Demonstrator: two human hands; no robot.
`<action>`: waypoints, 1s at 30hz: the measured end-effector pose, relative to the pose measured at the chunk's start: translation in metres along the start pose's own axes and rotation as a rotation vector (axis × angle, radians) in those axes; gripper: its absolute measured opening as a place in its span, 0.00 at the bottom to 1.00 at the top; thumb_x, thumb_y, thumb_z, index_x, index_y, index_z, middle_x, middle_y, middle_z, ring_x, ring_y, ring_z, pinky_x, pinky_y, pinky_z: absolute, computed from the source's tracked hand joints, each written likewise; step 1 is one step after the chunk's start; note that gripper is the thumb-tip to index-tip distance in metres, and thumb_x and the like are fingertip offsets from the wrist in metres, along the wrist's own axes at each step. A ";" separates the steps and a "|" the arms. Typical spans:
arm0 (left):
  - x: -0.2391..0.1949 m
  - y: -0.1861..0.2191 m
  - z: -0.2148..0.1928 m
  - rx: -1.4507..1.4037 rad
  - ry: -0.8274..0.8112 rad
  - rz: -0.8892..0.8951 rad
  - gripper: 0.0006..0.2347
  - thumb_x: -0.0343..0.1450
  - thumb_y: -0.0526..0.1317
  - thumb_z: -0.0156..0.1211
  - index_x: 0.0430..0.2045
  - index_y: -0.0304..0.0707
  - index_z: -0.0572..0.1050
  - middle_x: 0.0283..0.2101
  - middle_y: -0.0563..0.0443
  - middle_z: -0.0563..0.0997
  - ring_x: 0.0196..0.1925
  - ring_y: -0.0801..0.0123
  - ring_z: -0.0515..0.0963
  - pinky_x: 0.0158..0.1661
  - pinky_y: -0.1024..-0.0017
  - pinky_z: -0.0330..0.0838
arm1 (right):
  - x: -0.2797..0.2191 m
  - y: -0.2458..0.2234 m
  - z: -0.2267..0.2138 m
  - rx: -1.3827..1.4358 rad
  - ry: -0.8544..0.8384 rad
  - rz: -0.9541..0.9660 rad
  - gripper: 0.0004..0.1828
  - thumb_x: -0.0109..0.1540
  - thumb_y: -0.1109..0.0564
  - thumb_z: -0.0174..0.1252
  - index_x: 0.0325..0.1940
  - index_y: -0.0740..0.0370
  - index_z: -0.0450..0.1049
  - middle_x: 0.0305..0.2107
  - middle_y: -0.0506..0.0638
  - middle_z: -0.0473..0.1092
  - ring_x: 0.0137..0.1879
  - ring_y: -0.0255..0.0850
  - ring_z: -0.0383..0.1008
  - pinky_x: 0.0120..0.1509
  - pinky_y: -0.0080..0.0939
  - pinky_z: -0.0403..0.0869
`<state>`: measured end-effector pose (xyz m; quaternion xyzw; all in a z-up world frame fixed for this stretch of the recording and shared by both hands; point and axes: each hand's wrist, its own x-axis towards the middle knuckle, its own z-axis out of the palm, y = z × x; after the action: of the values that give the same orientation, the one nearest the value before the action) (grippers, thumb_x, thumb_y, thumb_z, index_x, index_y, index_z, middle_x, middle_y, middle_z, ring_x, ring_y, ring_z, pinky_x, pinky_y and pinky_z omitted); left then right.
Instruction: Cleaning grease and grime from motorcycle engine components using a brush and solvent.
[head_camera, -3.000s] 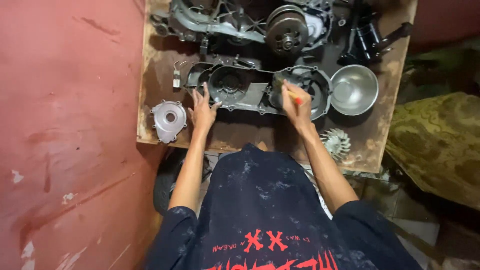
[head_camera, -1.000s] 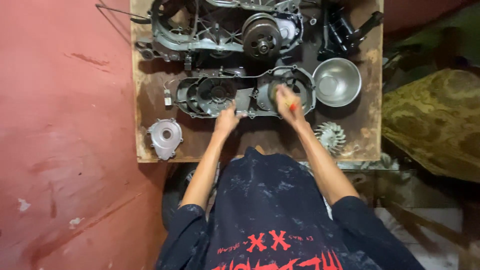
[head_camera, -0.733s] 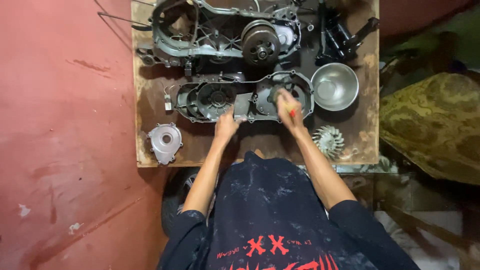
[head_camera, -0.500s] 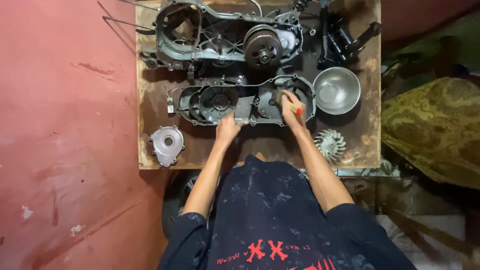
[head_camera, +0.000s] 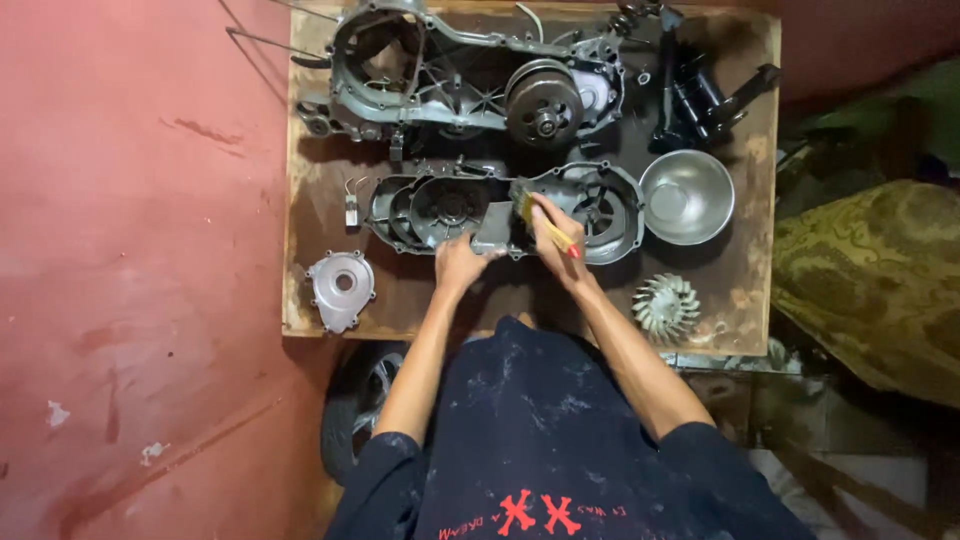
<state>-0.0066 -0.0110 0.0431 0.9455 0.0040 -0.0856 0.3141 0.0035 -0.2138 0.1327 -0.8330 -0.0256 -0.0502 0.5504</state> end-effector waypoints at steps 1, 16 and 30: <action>-0.001 0.000 0.000 -0.001 -0.003 -0.008 0.34 0.57 0.62 0.73 0.49 0.35 0.79 0.41 0.32 0.84 0.47 0.44 0.83 0.53 0.54 0.73 | -0.002 0.008 0.004 0.000 -0.008 0.005 0.16 0.69 0.54 0.54 0.60 0.59 0.75 0.46 0.58 0.79 0.50 0.45 0.82 0.55 0.42 0.77; 0.023 -0.025 0.023 -0.080 -0.035 -0.063 0.33 0.52 0.57 0.80 0.46 0.35 0.79 0.42 0.35 0.84 0.49 0.46 0.81 0.55 0.55 0.68 | 0.023 0.049 0.038 -0.645 -0.147 -0.521 0.11 0.61 0.54 0.63 0.47 0.54 0.80 0.39 0.48 0.80 0.60 0.50 0.77 0.69 0.69 0.61; 0.001 -0.023 0.015 0.096 -0.121 0.042 0.35 0.57 0.53 0.72 0.61 0.41 0.74 0.50 0.37 0.83 0.57 0.46 0.78 0.62 0.53 0.64 | -0.017 0.054 -0.014 -0.171 -0.003 -0.180 0.13 0.66 0.55 0.59 0.52 0.61 0.80 0.46 0.55 0.79 0.56 0.49 0.80 0.66 0.59 0.69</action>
<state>-0.0092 -0.0013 0.0176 0.9525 -0.0388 -0.1360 0.2696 -0.0090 -0.2474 0.0866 -0.8713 -0.0968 -0.0999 0.4707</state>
